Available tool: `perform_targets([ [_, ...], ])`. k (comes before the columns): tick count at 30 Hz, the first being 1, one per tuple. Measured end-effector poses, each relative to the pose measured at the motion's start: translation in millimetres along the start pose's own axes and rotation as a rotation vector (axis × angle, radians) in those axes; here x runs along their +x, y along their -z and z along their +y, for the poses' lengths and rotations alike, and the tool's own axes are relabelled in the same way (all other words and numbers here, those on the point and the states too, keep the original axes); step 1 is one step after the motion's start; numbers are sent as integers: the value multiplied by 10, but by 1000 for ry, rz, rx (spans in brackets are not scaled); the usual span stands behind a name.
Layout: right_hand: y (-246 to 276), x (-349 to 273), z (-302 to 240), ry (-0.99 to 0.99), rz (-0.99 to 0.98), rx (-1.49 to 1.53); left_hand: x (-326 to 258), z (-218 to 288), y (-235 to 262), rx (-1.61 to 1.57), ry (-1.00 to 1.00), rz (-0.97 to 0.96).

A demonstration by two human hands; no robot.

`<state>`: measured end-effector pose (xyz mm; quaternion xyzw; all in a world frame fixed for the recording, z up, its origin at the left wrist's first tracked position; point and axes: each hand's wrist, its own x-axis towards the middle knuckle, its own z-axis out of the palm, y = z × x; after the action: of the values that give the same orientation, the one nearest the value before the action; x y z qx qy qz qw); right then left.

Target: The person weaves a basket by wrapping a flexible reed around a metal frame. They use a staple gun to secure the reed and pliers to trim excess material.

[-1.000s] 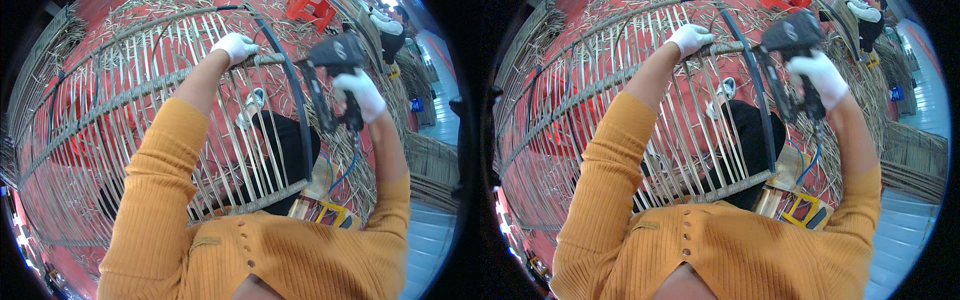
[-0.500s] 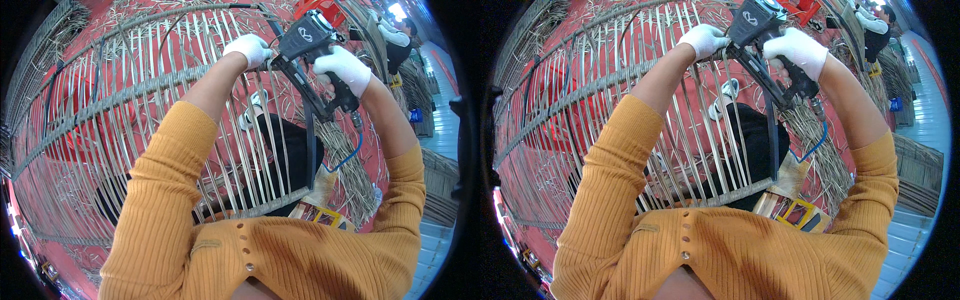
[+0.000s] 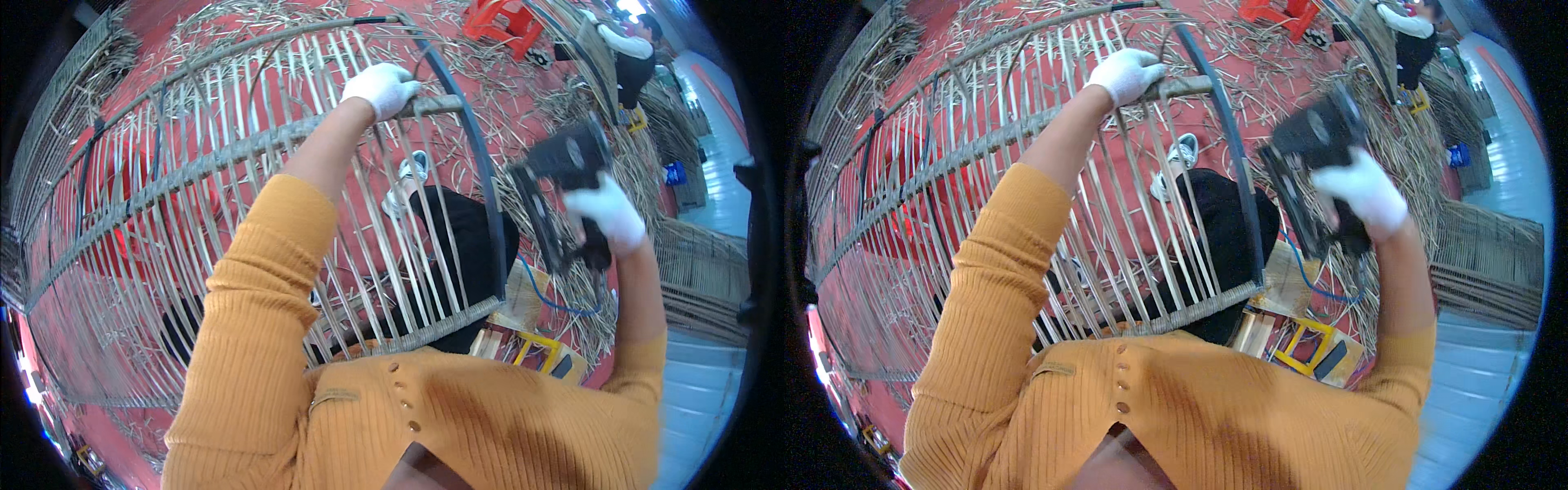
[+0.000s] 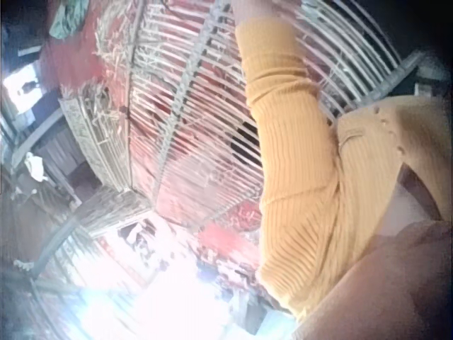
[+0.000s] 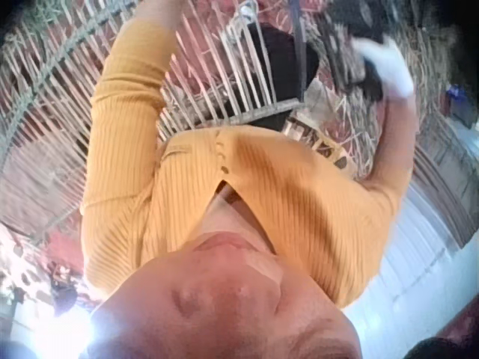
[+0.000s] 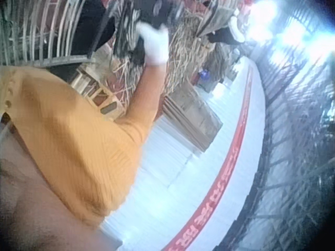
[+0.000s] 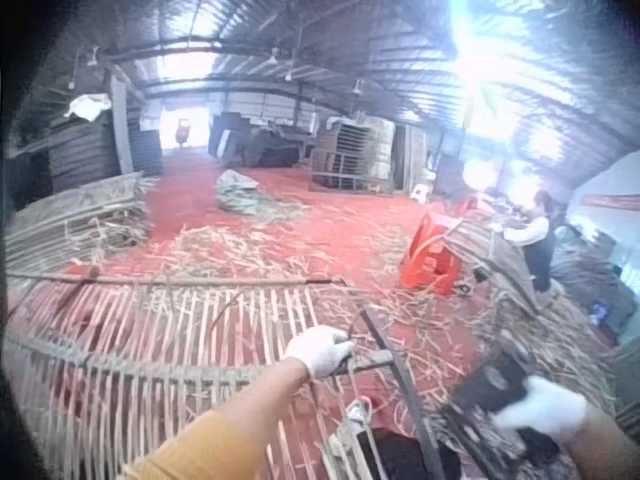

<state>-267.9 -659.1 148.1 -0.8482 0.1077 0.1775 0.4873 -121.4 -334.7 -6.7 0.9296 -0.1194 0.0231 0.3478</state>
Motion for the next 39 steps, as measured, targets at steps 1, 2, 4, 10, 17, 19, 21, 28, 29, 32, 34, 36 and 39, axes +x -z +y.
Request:
perform_targets([
  [1,203,-149,186,-57,-81,-56,-18,12,1,35,5,10],
  [2,337,-313,464,-118,-28,-9,-19,22,11,45,1,-1],
  [4,510,-547,1106,-198,49,54,-37,49,5,93,-34,9],
  [10,-34,-566,3381,-233,220,-281,-210,86,82,267,-79,-41],
  [17,-994,-148,3544,-143,735,-484,-426,52,265,142,-149,-148],
  [19,-899,59,2800,360,1041,-592,-429,72,271,56,-78,-175],
  [21,-895,256,2030,671,833,-276,-421,86,287,21,-100,-165],
  [28,-2302,1511,1676,309,65,533,160,-358,628,-50,-41,7],
  [29,-2438,1829,1878,29,-57,826,340,-500,683,-6,2,104],
  [32,-2851,2676,2400,-60,-308,754,887,-892,698,369,-144,309],
  [34,-3068,3100,2521,-42,-384,695,1151,-1096,659,557,-255,336],
  [36,-3395,3488,2305,117,-317,801,1407,-1246,691,498,-179,270],
  [39,-3758,4000,1498,362,-386,1253,1876,-1475,913,21,83,229],
])
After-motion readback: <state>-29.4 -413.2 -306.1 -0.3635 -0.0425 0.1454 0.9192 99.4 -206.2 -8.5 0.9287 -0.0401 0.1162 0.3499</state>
